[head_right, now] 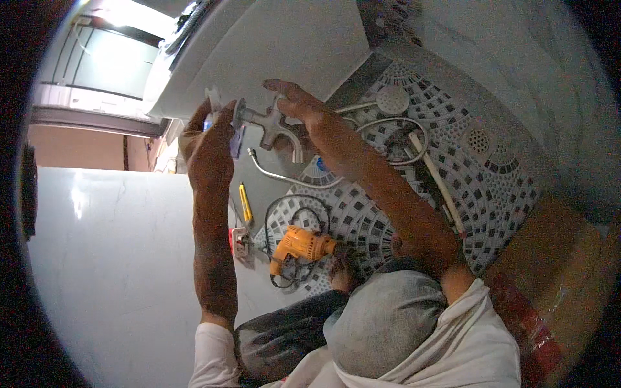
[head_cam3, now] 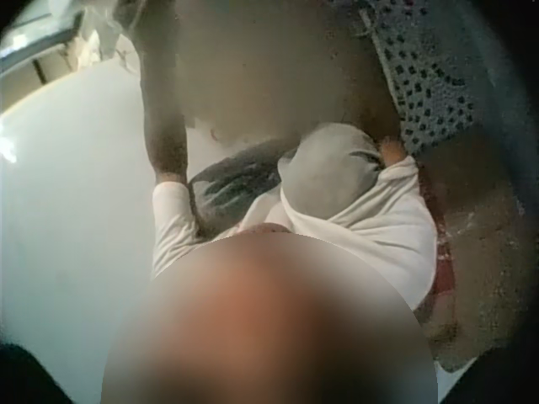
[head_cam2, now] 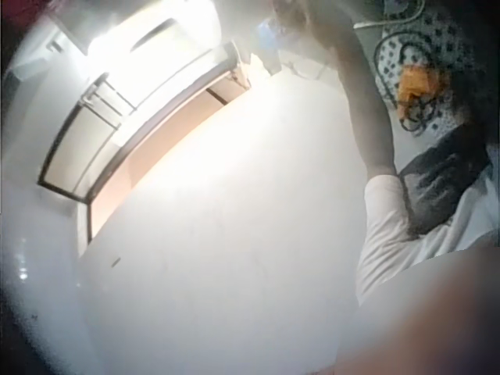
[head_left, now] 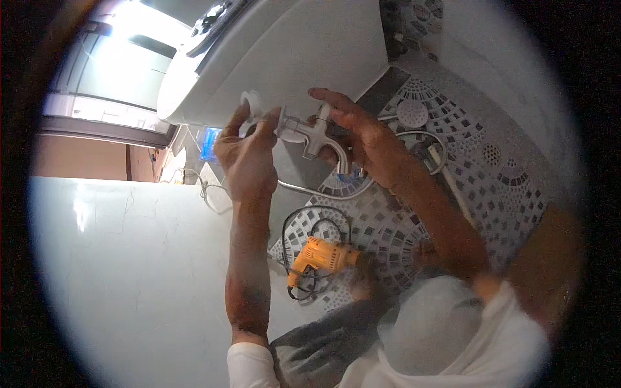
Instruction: Preparing a faucet for installation by wrapping plumber's tape around the threaded connector.
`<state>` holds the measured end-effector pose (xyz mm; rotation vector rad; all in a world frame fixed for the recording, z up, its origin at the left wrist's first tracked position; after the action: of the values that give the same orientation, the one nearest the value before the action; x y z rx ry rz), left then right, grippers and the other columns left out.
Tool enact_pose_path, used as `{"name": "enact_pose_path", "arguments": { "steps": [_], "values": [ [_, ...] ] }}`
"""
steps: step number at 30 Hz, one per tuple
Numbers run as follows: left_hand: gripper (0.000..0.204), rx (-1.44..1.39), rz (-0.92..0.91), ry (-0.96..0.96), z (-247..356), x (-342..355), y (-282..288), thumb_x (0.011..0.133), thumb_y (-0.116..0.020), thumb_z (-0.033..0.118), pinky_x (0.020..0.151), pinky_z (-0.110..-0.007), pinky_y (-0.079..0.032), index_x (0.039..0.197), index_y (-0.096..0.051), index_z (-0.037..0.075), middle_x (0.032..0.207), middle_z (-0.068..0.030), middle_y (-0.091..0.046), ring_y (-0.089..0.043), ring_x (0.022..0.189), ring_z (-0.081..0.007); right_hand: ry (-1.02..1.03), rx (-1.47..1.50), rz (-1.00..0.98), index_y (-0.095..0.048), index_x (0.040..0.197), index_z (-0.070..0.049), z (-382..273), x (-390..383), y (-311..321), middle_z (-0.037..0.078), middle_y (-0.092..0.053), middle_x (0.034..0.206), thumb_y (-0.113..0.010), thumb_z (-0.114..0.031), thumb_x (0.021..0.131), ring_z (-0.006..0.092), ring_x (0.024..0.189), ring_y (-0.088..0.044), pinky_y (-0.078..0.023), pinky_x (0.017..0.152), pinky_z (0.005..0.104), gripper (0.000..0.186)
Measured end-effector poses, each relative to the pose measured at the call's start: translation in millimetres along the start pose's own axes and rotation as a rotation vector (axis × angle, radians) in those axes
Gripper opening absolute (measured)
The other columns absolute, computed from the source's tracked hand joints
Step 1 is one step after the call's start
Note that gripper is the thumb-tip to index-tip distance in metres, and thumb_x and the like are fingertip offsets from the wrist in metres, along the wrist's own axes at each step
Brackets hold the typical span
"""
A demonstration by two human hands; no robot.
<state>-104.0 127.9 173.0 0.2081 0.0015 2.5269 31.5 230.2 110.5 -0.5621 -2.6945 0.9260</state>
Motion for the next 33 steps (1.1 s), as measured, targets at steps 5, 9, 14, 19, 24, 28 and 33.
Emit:
{"name": "enact_pose_path", "arguments": {
  "steps": [5, 9, 14, 19, 24, 28, 33],
  "values": [
    [0.046, 0.073, 0.008, 0.095, -32.3, -0.4, 14.0, 0.081, -0.075, 0.008, 0.068, -0.024, -0.048, 0.117, -0.055, -0.013, 0.09, -0.0113, -0.066, -0.061, 0.077, -0.0129, -0.08, -0.02, 0.008, -0.042, 0.143, -0.013, 13.7, -0.1, 12.7, 0.01, -0.057, 0.118, -0.043, -0.038, 0.101, 0.0158, 0.1, -0.057, -0.051, 0.079, 0.0278, 0.049],
    [0.037, 0.204, -0.012, 0.185, -38.8, -1.5, 9.6, 0.083, -0.074, 0.015, 0.069, -0.024, -0.048, 0.112, -0.064, -0.005, 0.091, -0.0086, -0.067, -0.06, 0.076, -0.0116, -0.053, -0.217, 0.047, -0.044, 0.141, -0.013, 16.2, -2.2, 15.2, 0.01, -0.057, 0.115, -0.043, -0.038, 0.1, 0.0155, 0.094, -0.057, -0.051, 0.075, 0.0247, 0.048],
    [0.061, 0.165, 0.038, 0.164, -29.3, -11.4, -0.5, 0.078, -0.074, 0.004, 0.075, -0.027, -0.05, 0.126, -0.044, -0.019, 0.107, -0.0194, -0.059, -0.06, 0.092, -0.0208, -0.168, -0.245, 0.066, -0.046, 0.141, -0.014, 11.7, 1.5, 6.6, 0.01, -0.055, 0.113, -0.047, -0.039, 0.099, 0.015, 0.095, -0.056, -0.05, 0.076, 0.0248, 0.048],
    [0.058, 0.051, -0.02, 0.0, -29.2, -20.2, -3.1, 0.08, -0.073, 0.002, 0.088, -0.031, -0.053, 0.126, -0.044, -0.017, 0.126, -0.0228, -0.048, -0.057, 0.112, -0.0282, -0.064, -0.503, 0.041, -0.045, 0.14, -0.012, 9.0, -2.2, -1.8, 0.015, -0.061, 0.117, -0.059, -0.032, 0.094, 0.0257, 0.101, -0.062, -0.049, 0.087, 0.0369, 0.052],
    [0.052, 0.072, -0.063, -0.181, -17.0, -39.3, -7.6, 0.083, -0.07, -0.004, 0.089, -0.032, -0.058, 0.128, -0.045, -0.011, 0.143, -0.0174, -0.033, -0.056, 0.115, -0.0276, 0.335, -0.698, 0.078, -0.043, 0.141, -0.012, 21.2, -9.7, -0.9, 0.019, -0.062, 0.119, -0.061, -0.023, 0.092, 0.0296, 0.098, -0.064, -0.048, 0.089, 0.0415, 0.054],
    [0.057, 0.009, -0.07, -0.193, -12.9, -44.1, 1.0, 0.081, -0.071, -0.005, 0.088, -0.032, -0.06, 0.131, -0.043, -0.01, 0.144, -0.0182, -0.032, -0.057, 0.114, -0.028, 0.373, -0.867, 0.012, -0.042, 0.143, -0.013, 14.0, -14.6, -8.4, 0.02, -0.058, 0.128, -0.057, -0.016, 0.092, 0.0346, 0.101, -0.063, -0.048, 0.091, 0.0431, 0.053],
    [0.068, 0.012, -0.109, -0.246, -13.4, -43.5, 2.8, 0.078, -0.073, -0.006, 0.088, -0.032, -0.06, 0.137, -0.039, -0.008, 0.147, -0.0176, -0.027, -0.057, 0.114, -0.0294, 0.352, -0.943, 0.017, -0.045, 0.142, -0.017, 12.4, -19.1, -10.3, 0.016, -0.057, 0.123, -0.059, -0.012, 0.091, 0.0291, 0.105, -0.059, -0.047, 0.092, 0.0411, 0.053]
  ]
}}
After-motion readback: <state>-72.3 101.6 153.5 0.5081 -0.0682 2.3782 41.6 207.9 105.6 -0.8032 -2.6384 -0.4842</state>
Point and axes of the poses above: each hand's wrist, its own x-axis towards the middle knuckle, its own y-axis out of the back of the hand, z = x × y, the point moved 3 cm from there along x, towards the middle knuckle
